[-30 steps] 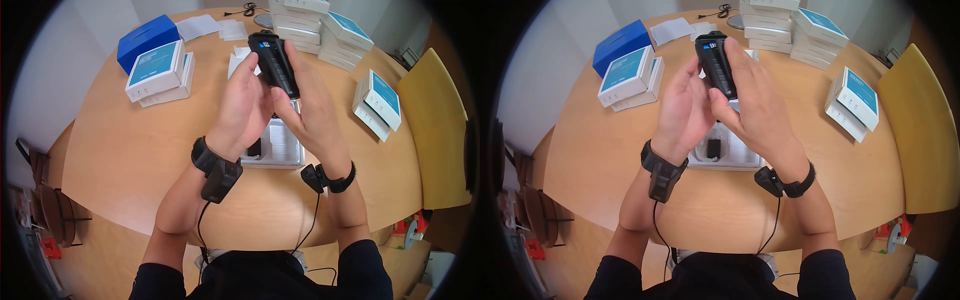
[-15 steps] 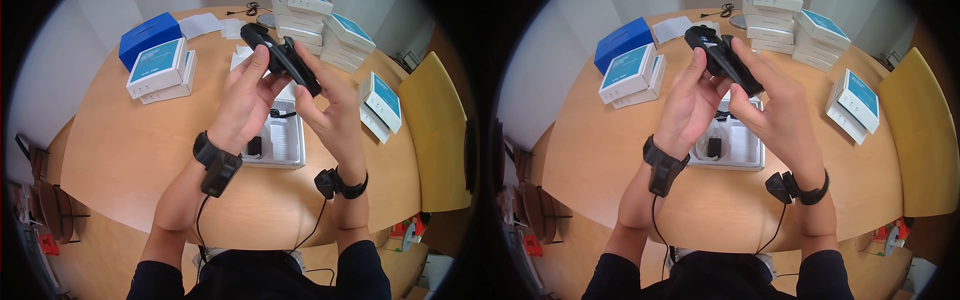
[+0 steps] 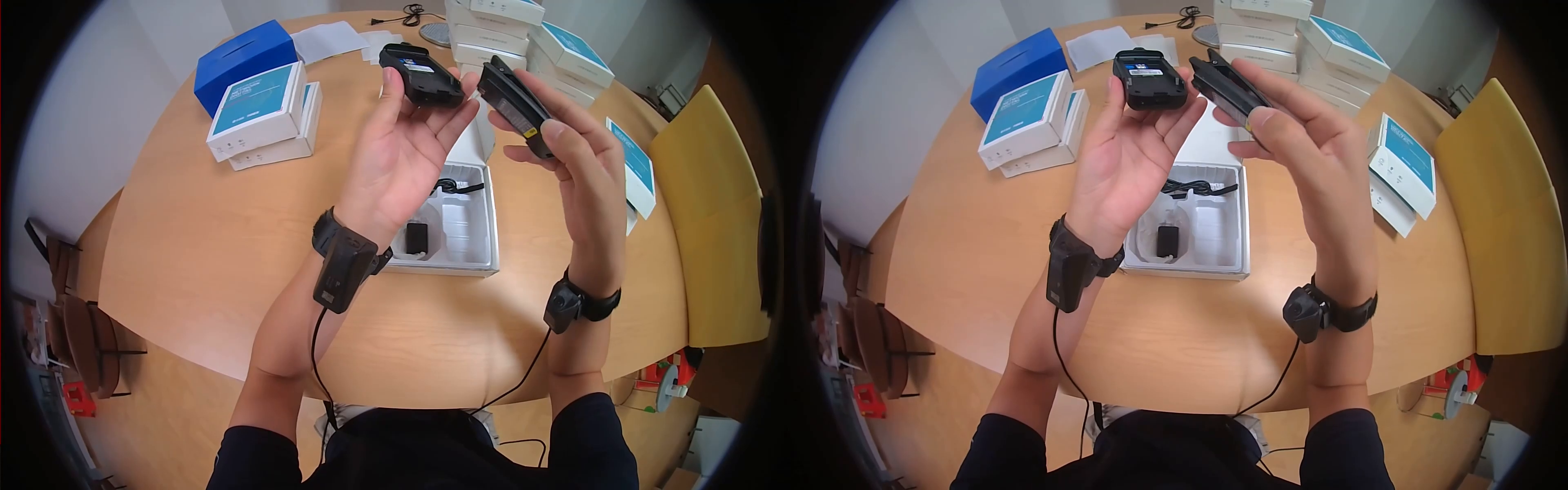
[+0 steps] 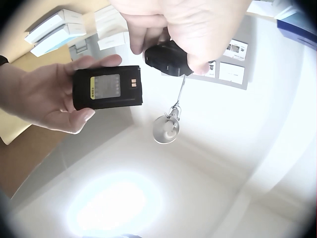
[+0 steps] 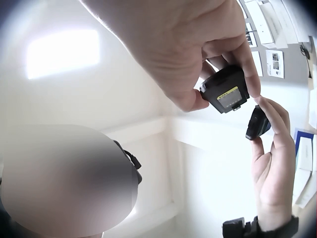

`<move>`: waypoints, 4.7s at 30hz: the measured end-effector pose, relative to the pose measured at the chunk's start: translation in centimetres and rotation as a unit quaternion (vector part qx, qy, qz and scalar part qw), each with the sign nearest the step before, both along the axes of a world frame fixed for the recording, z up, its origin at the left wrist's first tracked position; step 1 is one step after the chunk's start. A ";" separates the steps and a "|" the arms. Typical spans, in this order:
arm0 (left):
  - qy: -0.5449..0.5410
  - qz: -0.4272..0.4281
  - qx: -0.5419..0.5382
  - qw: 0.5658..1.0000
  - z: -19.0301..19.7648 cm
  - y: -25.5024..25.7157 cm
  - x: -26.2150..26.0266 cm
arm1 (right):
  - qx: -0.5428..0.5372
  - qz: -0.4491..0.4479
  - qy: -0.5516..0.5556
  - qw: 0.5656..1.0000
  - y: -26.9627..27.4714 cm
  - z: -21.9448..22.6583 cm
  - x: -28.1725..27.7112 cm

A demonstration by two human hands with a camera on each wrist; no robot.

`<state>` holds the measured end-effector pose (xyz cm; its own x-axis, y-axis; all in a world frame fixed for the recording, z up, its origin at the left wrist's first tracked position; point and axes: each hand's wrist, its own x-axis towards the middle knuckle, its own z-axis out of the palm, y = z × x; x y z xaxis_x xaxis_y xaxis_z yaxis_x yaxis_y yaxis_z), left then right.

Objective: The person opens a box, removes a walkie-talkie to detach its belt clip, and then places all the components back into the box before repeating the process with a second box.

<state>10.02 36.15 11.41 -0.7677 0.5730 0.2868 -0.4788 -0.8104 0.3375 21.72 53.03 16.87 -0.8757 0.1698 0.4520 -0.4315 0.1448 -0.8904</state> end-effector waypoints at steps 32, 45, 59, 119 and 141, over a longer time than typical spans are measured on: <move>0.261 0.125 -0.223 0.931 0.6 0.9 2.7 | 0.365 -0.143 0.163 0.906 -1.8 -1.2 -0.8; 0.315 0.132 -0.229 0.912 0.3 0.9 2.8 | 0.372 -0.141 0.200 0.895 -1.0 -1.9 -1.9; 0.315 0.134 -0.221 0.913 0.3 0.7 2.7 | 0.380 -0.167 0.214 0.884 -1.4 -1.8 -1.9; 0.343 0.199 -0.511 0.763 -14.9 -7.1 -0.5 | 0.445 0.075 -0.111 0.885 2.4 -10.3 0.5; 0.356 0.264 -0.525 0.727 -14.9 -6.8 -0.1 | 0.222 -0.045 -0.125 0.966 7.0 -13.7 -2.1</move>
<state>9.90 29.34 -3.53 -0.8311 0.4428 0.3364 0.4041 0.0653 0.9124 19.58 60.06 3.17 -0.9578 0.0887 0.2735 -0.1780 0.5638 -0.8065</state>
